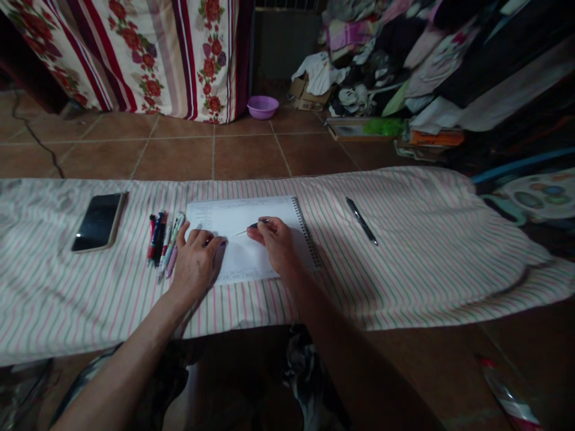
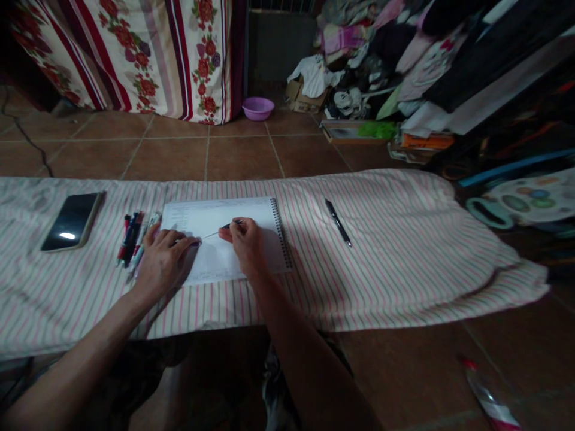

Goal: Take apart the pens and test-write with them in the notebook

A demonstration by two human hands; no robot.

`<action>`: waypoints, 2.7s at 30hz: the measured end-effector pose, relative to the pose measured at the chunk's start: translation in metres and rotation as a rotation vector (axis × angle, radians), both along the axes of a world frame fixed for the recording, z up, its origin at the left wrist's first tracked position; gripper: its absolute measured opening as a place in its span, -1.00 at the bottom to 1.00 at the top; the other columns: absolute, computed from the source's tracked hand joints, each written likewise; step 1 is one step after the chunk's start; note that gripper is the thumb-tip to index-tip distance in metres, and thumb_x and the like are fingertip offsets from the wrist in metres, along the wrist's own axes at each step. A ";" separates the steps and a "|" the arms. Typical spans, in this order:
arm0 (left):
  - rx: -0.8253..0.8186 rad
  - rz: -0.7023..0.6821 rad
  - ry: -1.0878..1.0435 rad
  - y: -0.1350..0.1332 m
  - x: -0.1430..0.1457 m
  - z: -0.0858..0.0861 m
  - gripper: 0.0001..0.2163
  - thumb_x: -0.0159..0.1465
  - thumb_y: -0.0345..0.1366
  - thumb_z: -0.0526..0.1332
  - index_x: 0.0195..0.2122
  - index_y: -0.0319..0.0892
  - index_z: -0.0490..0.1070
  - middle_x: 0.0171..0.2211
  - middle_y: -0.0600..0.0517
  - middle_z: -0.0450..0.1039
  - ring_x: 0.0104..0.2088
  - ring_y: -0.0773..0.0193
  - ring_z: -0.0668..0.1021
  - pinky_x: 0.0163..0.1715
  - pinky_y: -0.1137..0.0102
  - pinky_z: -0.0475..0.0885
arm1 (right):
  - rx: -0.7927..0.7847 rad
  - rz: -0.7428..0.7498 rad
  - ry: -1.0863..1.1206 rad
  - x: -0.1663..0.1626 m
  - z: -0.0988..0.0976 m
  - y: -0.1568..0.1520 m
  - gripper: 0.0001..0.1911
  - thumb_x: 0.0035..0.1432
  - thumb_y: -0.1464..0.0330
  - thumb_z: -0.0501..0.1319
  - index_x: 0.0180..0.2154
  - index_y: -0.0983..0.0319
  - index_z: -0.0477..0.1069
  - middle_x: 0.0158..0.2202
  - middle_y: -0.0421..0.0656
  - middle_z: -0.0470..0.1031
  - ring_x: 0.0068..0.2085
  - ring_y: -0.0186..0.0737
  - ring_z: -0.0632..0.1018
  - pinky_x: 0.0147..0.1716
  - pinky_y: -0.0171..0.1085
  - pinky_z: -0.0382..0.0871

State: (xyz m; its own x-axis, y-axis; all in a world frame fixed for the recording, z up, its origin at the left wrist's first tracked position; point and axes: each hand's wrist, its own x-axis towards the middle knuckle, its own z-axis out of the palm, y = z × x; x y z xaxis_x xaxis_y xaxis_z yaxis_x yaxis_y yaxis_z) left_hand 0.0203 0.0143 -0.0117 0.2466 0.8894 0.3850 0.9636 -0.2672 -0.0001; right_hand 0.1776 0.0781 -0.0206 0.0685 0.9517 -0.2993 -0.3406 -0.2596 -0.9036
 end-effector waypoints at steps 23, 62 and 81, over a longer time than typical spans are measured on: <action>-0.032 0.021 -0.025 0.000 0.001 0.000 -0.75 0.22 -0.41 0.04 -0.21 -0.10 0.48 -0.36 -0.04 0.44 -0.25 0.10 0.43 0.05 -0.03 0.11 | 0.035 0.032 -0.173 0.003 -0.003 0.003 -0.92 -0.03 0.44 0.19 -0.38 0.27 0.35 -0.62 -0.30 0.44 -0.61 -0.40 0.52 -0.53 -0.40 0.48; 0.000 0.006 -0.033 -0.002 0.000 0.000 -0.77 0.23 -0.38 0.04 -0.22 -0.09 0.48 -0.40 -0.01 0.43 -0.27 0.13 0.43 0.03 -0.03 0.12 | 0.392 0.333 -0.728 0.005 0.000 -0.015 -0.83 0.08 0.32 0.08 -0.45 0.22 0.41 -0.59 -0.25 0.46 -0.62 -0.39 0.48 -0.60 -0.44 0.32; -0.079 0.030 -0.041 -0.002 0.001 0.002 -0.76 0.24 -0.31 0.04 -0.22 -0.14 0.48 -0.36 -0.03 0.43 -0.22 0.11 0.42 0.10 -0.01 0.05 | 0.604 0.568 -0.792 0.008 0.069 -0.081 -0.81 0.10 0.45 0.11 -0.25 0.17 0.44 -0.42 -0.20 0.51 -0.39 -0.29 0.53 -0.38 -0.33 0.36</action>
